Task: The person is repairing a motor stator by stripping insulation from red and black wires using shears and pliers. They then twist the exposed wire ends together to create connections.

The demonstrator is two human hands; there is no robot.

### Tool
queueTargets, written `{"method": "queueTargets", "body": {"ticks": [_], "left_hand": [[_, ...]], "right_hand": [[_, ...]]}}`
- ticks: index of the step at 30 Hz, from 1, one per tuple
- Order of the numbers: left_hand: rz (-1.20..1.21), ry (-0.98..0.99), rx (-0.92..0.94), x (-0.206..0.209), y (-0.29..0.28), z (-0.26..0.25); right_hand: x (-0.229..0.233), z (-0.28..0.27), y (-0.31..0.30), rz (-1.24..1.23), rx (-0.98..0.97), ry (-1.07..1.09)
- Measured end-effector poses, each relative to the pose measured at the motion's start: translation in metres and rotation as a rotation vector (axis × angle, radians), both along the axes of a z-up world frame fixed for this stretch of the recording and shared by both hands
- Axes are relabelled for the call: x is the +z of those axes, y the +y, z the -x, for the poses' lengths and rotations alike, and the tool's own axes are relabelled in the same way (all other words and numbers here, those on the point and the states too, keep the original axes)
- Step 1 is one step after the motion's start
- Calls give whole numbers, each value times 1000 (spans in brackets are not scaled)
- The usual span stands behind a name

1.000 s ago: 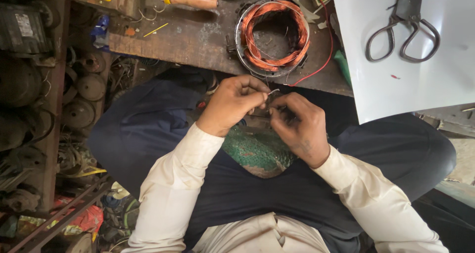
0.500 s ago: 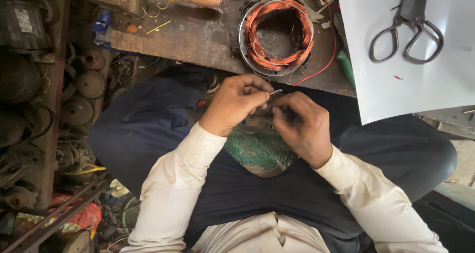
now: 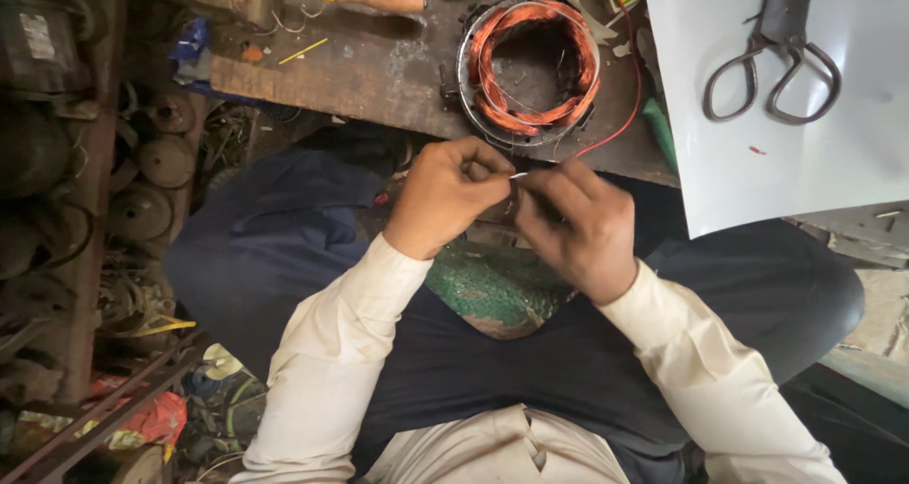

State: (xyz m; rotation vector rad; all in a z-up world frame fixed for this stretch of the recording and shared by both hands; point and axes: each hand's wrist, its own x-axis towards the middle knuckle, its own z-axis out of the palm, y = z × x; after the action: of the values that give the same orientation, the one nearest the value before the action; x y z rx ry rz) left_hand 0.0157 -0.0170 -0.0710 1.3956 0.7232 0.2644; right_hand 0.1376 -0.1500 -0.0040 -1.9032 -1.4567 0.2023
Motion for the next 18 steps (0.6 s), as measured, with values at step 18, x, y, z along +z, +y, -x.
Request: {"method": "queueTargets", "body": {"ticks": [18], "left_hand": [[331,-178,-69,-2,16,7]], "right_hand": [[-13,-7,0,15,-47,103]]}}
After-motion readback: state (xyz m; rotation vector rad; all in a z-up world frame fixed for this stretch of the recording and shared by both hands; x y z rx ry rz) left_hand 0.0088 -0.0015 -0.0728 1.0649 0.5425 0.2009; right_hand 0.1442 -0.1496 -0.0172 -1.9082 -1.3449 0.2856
